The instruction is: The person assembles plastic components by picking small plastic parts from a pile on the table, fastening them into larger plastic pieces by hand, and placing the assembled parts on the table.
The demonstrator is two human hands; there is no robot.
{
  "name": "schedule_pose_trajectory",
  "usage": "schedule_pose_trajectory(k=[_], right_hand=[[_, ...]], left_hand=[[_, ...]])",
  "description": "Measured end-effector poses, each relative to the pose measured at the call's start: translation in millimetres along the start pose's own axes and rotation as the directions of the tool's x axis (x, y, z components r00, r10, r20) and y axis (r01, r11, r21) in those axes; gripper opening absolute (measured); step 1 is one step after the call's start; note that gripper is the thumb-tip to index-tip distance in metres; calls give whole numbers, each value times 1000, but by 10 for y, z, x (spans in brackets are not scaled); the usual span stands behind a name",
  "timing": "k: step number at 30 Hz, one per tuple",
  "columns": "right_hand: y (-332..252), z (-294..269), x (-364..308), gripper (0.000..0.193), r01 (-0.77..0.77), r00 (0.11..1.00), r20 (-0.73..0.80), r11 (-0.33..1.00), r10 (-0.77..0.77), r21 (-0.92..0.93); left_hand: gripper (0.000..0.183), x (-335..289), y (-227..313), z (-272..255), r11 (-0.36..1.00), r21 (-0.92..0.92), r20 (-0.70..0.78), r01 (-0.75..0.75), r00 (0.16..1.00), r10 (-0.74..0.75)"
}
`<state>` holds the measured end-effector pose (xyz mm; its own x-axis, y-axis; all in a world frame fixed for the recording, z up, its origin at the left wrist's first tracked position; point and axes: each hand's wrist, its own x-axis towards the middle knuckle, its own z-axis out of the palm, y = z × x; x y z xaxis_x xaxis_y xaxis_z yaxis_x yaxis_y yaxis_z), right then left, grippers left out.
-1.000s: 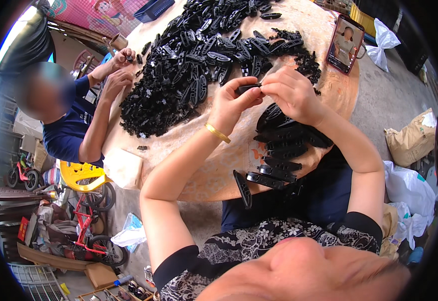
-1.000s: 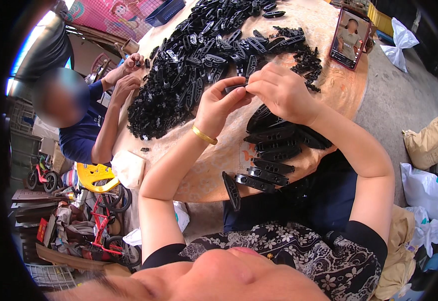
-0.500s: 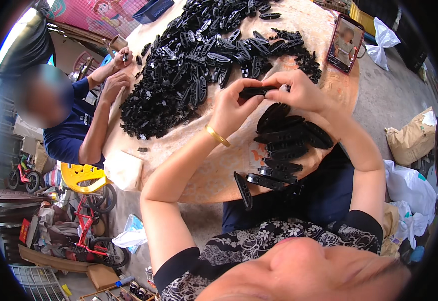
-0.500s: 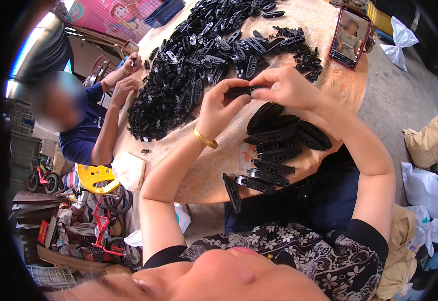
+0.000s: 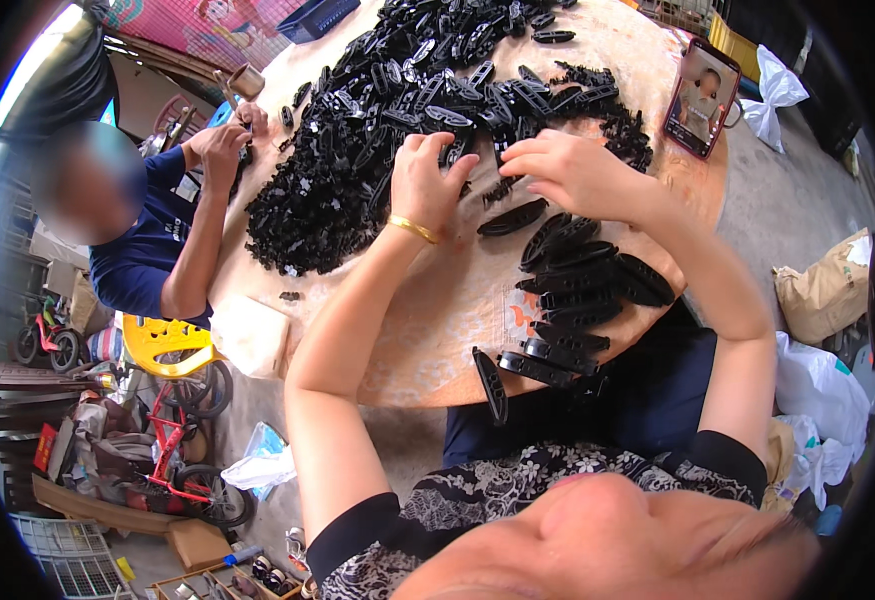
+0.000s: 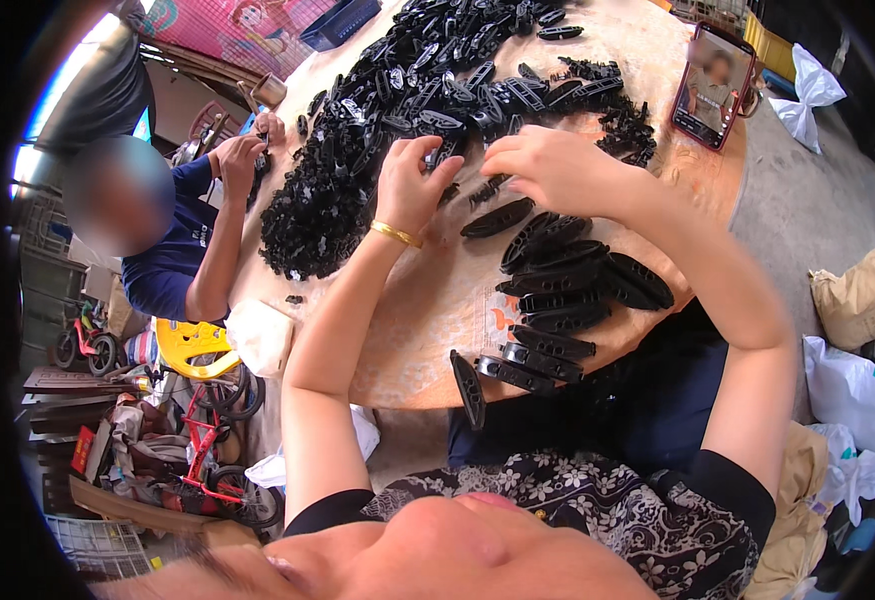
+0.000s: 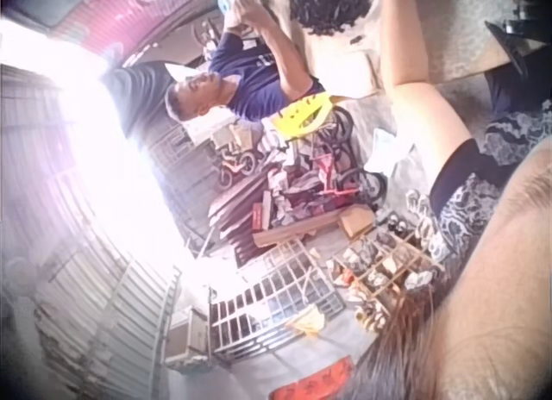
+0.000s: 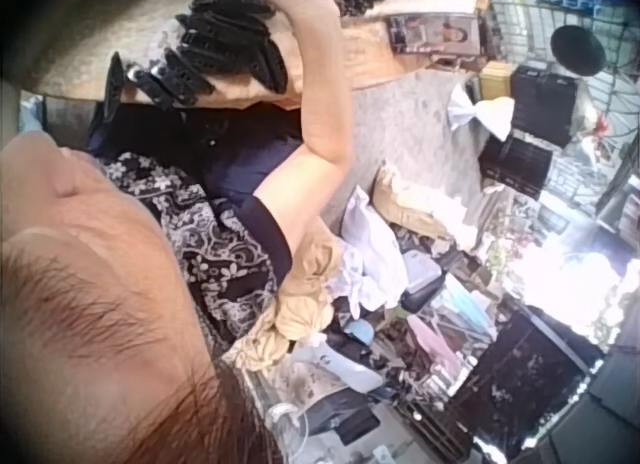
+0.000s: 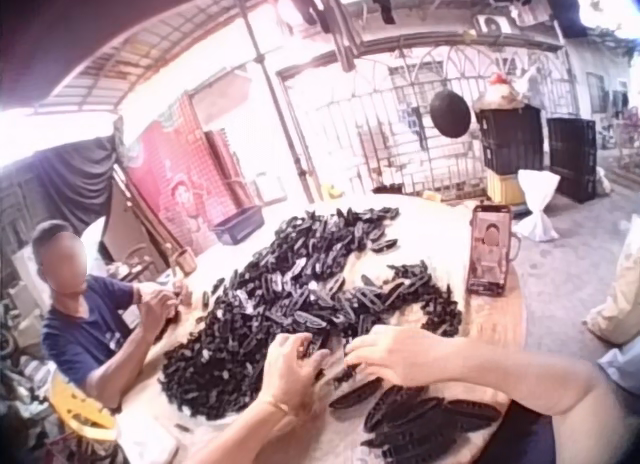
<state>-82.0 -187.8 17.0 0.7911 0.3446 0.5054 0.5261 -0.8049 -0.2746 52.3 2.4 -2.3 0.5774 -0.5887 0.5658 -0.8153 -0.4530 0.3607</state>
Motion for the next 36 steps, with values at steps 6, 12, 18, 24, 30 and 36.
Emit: schedule_pose_trajectory(k=[6, 12, 18, 24, 30, 36], right_hand=[[101, 245, 236, 8, 78, 987, 157, 947, -30, -312], [199, 219, 141, 12, 79, 997, 10, 991, -78, -107], [171, 239, 103, 17, -91, 958, -264, 991, 115, 103], [115, 229, 64, 16, -207, 865, -359, 901, 351, 382], [64, 254, 102, 9, -149, 856, -426, 928, 294, 340], [55, 172, 81, 8, -118, 834, -476, 933, 280, 341]], left_hand=[[31, 23, 58, 71, 983, 183, 94, -19, 996, 2], [26, 19, 51, -11, 991, 136, 184, 2, 983, -27], [22, -103, 149, 20, 958, 240, 172, -154, 978, 114], [21, -85, 316, 35, 977, -105, -5, -187, 982, 188], [20, -60, 257, 85, 900, -434, 75, 46, 997, -15], [22, -39, 243, 67, 724, -635, 250, 268, 959, -136]])
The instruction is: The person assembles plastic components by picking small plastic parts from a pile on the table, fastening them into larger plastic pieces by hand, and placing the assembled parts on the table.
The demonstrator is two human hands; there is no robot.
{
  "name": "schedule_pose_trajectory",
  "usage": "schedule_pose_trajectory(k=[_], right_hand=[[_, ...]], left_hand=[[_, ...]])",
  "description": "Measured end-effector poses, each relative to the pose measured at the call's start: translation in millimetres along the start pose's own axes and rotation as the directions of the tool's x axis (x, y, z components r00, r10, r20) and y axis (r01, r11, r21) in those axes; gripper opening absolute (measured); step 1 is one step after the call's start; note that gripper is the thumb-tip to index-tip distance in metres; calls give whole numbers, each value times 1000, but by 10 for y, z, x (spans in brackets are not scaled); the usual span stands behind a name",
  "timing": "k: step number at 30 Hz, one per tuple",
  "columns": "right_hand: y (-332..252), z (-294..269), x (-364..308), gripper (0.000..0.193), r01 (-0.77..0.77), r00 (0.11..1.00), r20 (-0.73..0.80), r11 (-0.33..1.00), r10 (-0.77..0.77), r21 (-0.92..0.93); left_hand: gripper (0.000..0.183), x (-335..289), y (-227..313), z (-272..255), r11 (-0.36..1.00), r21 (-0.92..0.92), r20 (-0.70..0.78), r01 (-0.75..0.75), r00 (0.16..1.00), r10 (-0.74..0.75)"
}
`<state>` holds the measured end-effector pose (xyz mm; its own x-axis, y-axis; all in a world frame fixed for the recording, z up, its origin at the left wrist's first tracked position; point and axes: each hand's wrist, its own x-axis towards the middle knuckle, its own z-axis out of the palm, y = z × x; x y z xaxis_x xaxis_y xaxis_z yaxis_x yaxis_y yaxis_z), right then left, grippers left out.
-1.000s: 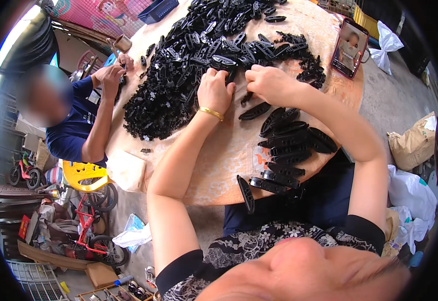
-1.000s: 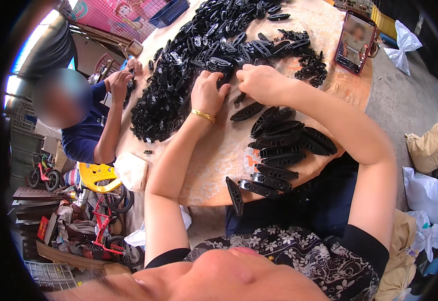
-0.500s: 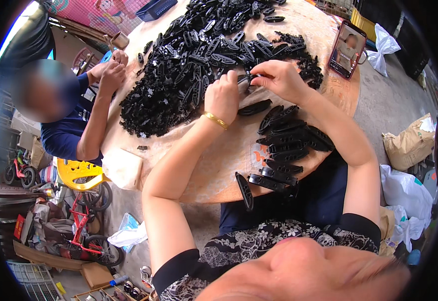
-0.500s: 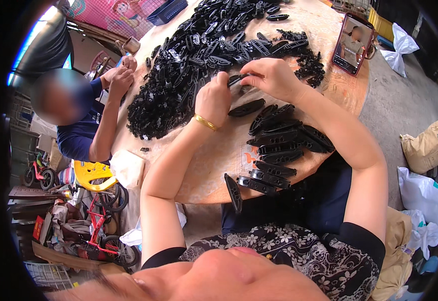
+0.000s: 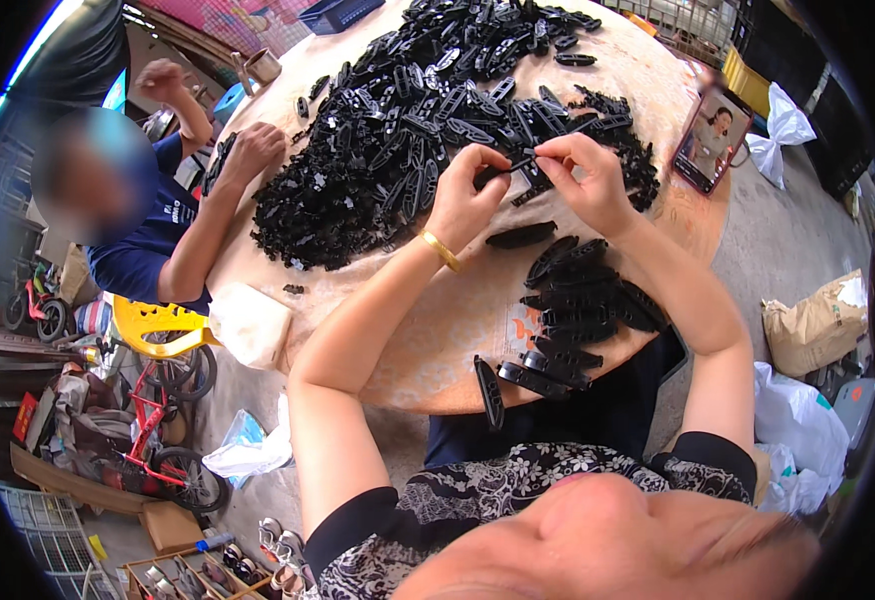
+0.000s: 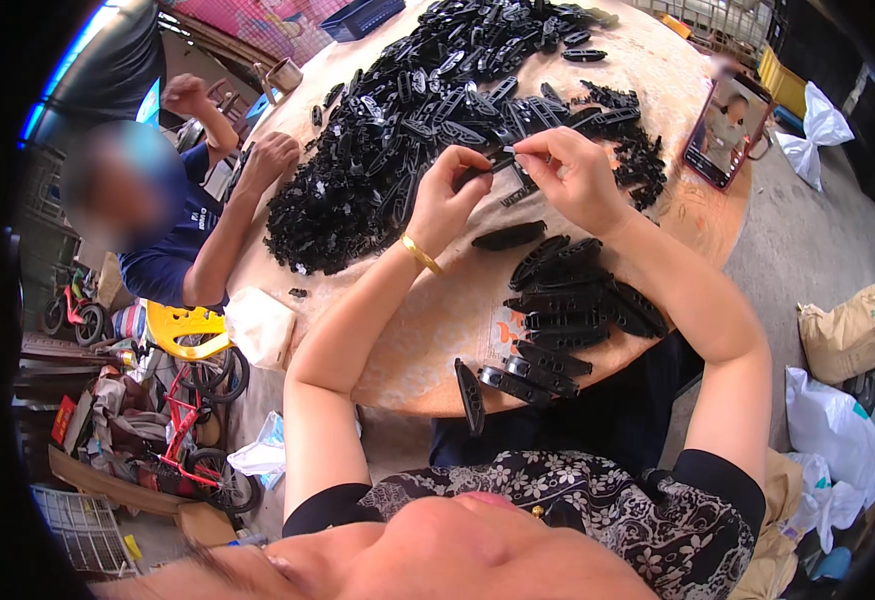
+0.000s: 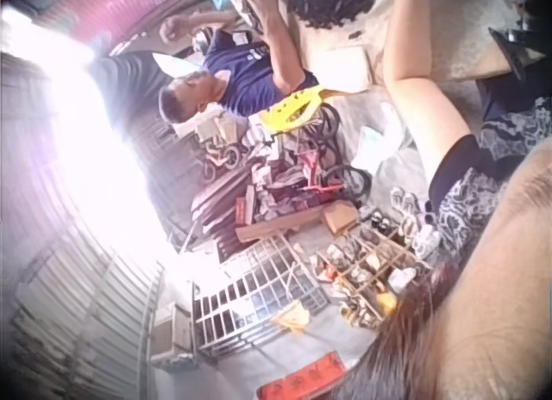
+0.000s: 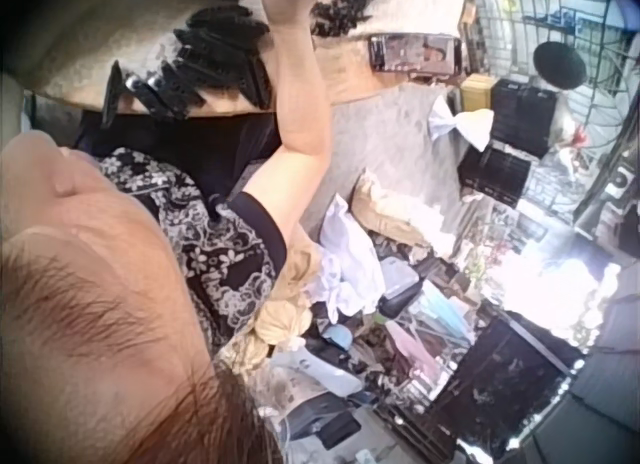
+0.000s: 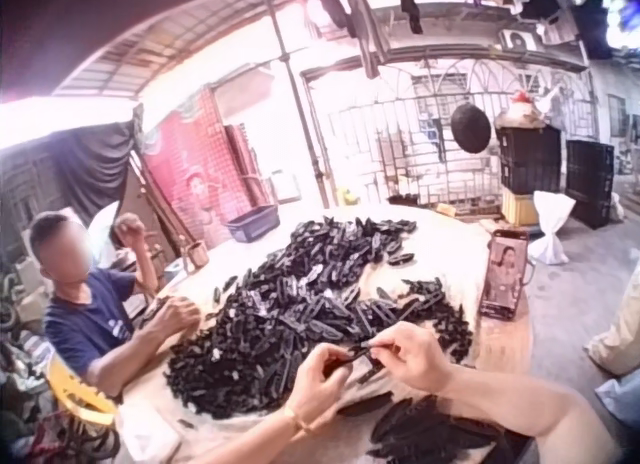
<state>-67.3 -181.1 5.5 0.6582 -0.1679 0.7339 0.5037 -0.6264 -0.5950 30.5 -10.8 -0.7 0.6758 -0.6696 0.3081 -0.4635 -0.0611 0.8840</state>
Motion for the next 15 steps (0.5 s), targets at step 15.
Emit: schedule_pose_trajectory(k=[15], right_hand=[[-66, 49, 43, 11, 133, 991, 7, 991, -133, -27]], left_hand=[[33, -81, 31, 23, 653, -702, 168, 284, 957, -236]])
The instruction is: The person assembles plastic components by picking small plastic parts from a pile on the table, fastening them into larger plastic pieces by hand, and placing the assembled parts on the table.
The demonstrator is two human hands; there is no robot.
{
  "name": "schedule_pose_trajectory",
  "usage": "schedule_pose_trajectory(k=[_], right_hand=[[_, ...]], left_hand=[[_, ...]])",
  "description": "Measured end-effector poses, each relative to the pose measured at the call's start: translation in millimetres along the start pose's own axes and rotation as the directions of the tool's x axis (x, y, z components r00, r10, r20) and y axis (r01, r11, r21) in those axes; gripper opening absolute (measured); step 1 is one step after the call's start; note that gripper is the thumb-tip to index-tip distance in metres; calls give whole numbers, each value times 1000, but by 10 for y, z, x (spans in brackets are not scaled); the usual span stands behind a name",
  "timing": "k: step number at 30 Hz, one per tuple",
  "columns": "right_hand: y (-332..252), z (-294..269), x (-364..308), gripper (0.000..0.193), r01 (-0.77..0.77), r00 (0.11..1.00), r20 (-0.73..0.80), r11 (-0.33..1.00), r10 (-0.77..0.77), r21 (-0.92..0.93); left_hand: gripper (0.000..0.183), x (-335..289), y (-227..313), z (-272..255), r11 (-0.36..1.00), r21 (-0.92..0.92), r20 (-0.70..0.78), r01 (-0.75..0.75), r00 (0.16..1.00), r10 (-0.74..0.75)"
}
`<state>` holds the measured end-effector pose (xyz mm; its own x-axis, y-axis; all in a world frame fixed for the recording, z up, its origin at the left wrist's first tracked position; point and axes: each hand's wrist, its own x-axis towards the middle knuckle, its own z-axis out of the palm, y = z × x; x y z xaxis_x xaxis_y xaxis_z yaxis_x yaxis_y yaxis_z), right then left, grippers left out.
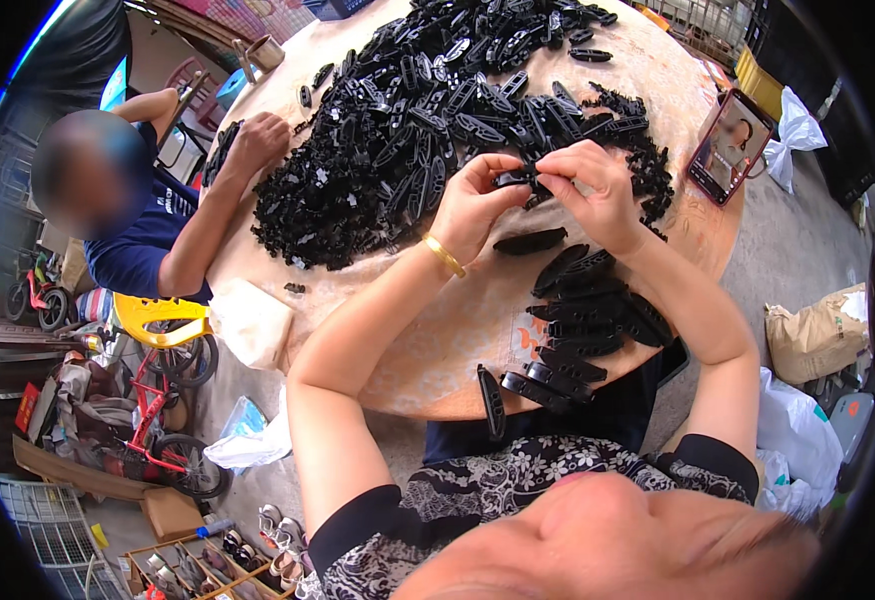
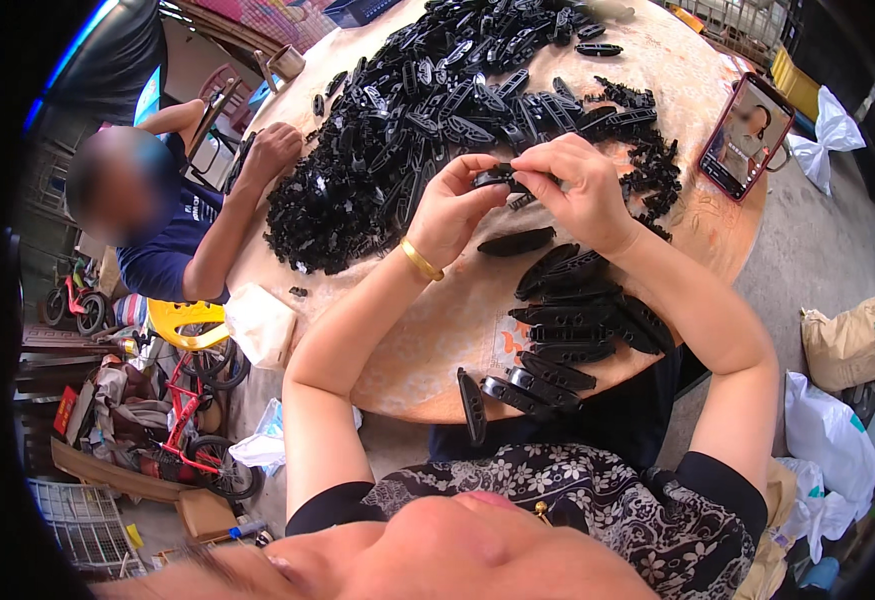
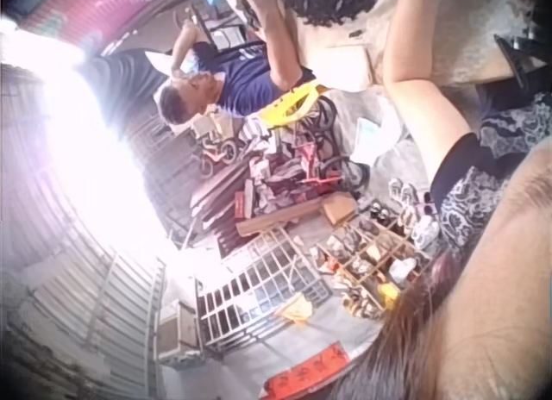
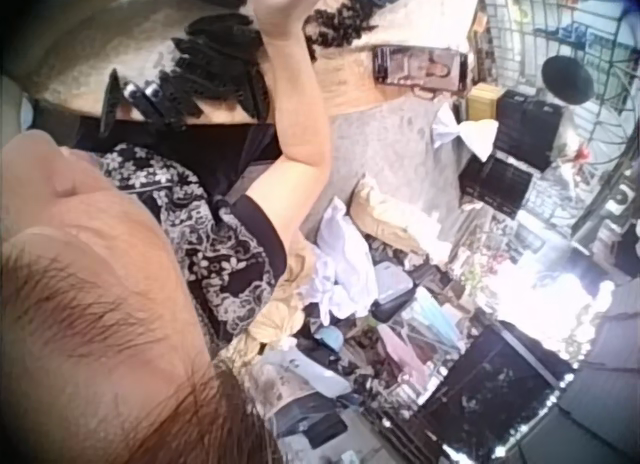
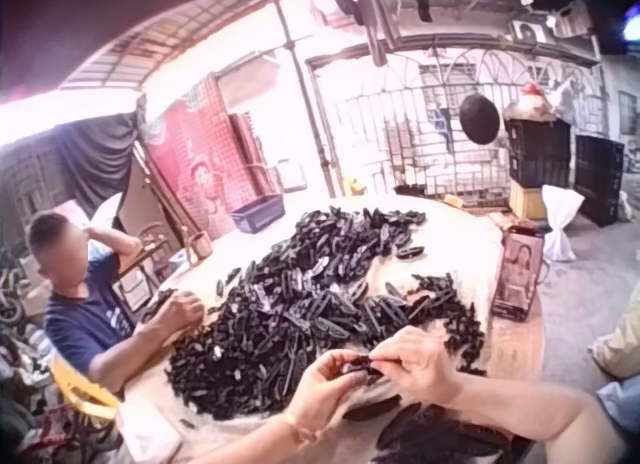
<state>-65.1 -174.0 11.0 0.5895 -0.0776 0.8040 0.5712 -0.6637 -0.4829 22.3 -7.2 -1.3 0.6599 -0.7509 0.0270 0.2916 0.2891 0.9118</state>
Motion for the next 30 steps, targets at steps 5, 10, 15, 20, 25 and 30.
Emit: schedule_pose_trajectory(k=[5, 10, 15, 20, 25, 30], right_hand=[[-41, 5, -19, 11, -20, 999, 31, 1000, 19, 9], [-29, 9, -24, 11, 31, 999, 33, 995, -28, -96], [-62, -6, -40, 10, 61, 997, 50, 980, -53, -192], [-58, -27, -33, 11, 89, 994, 75, 970, -74, -225], [-78, -53, -3, 18, 225, 969, 152, 954, -197, -200], [-84, -25, 11, 42, -407, 900, 199, 911, 388, 66]], left_hand=[[34, -21, 5, 6, 993, -116, 19, 24, 1000, -22], [35, -37, 20, 43, 990, -137, -69, 45, 996, -55], [35, -39, 17, 62, 991, -134, -110, 13, 994, -28], [38, -39, 35, 85, 996, -90, -95, 13, 995, -21], [41, -17, 70, 65, 998, 41, -51, 49, 998, -47], [33, -27, 195, 94, 998, 64, -32, -26, 999, 28]])
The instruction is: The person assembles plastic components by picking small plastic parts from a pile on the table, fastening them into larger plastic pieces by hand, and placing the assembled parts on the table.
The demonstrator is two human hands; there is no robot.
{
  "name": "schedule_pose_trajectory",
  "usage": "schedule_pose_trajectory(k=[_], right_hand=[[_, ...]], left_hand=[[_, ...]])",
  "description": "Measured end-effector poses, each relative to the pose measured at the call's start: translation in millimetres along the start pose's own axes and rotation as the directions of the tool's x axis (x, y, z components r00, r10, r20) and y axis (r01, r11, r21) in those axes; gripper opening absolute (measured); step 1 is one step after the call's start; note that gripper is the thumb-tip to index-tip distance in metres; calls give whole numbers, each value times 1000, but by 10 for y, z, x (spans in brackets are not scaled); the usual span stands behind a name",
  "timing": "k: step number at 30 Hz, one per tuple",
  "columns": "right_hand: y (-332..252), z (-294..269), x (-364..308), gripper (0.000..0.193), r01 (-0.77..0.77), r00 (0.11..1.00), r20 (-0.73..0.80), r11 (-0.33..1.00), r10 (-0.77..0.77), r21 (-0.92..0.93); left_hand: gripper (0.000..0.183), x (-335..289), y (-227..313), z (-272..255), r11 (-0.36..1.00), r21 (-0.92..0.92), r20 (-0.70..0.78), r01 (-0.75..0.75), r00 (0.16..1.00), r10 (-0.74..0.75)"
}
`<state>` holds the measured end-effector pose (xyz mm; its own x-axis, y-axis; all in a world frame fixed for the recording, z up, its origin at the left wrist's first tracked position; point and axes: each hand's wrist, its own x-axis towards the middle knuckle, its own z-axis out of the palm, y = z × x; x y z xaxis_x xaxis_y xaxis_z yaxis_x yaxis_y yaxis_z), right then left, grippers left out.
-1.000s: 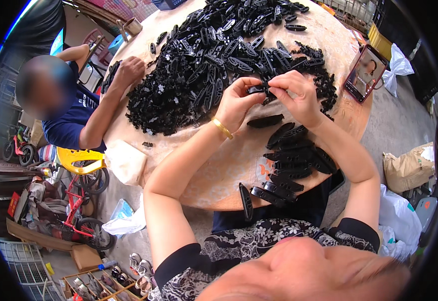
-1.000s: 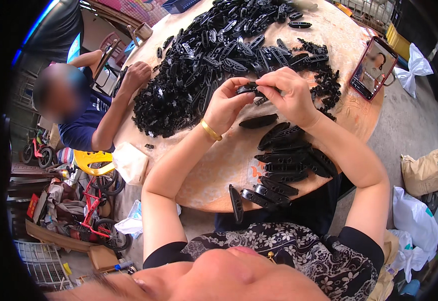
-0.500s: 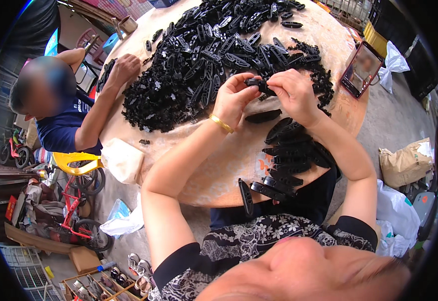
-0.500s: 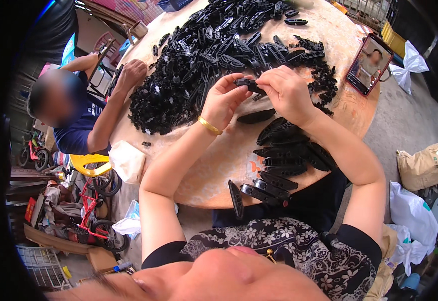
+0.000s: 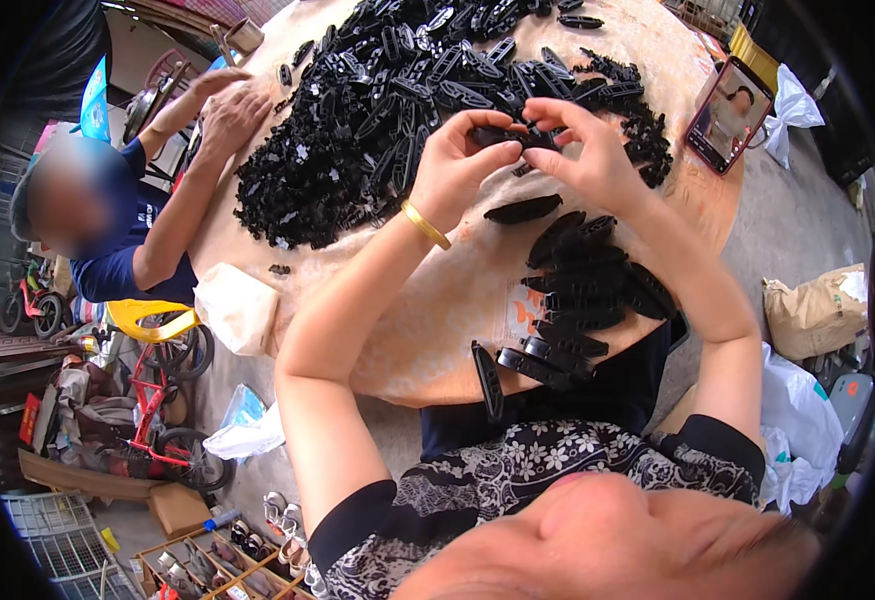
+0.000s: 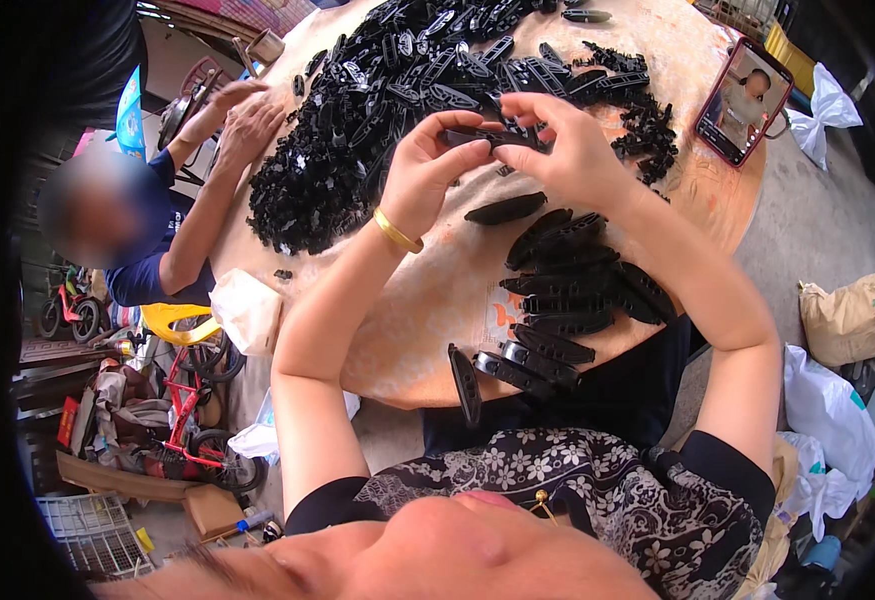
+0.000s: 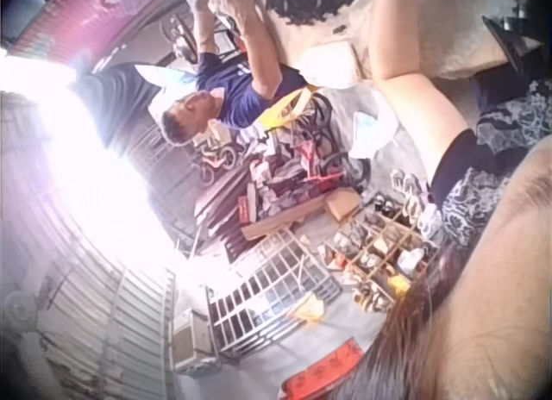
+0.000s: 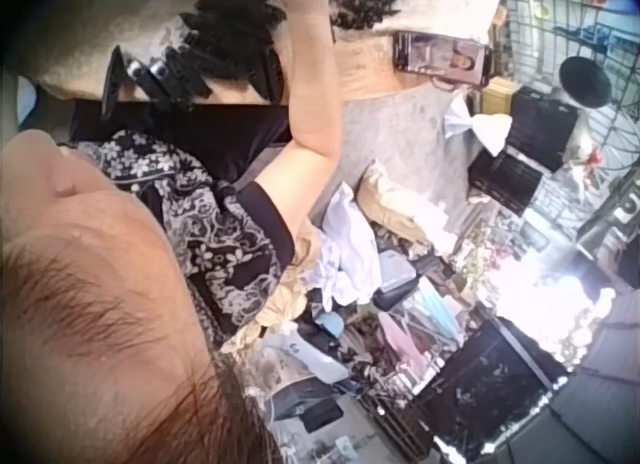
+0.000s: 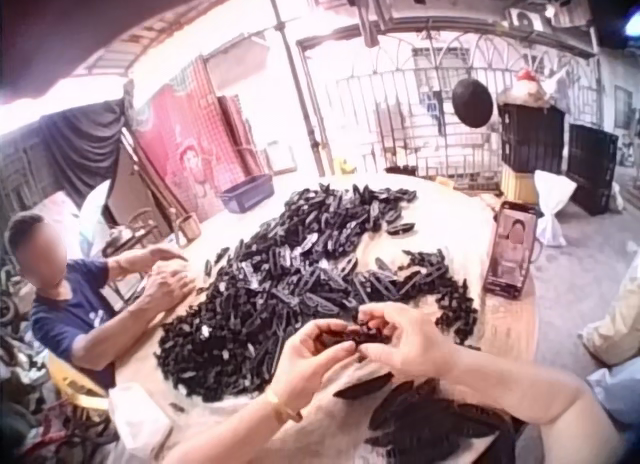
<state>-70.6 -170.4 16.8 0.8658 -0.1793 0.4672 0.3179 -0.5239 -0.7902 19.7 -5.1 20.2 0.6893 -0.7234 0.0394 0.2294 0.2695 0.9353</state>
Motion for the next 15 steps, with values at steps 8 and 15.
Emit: schedule_pose_trajectory(k=[8, 15], right_hand=[[-27, -64, -21, 32, -73, 970, 237, 992, 47, 103], [263, -69, 81, 24, 23, 974, 218, 978, -68, 206]], left_hand=[[29, -84, 23, 81, 849, 461, 73, -260, 964, 256], [53, -181, 294, 199, 572, 790, 205, -219, 975, 89]])
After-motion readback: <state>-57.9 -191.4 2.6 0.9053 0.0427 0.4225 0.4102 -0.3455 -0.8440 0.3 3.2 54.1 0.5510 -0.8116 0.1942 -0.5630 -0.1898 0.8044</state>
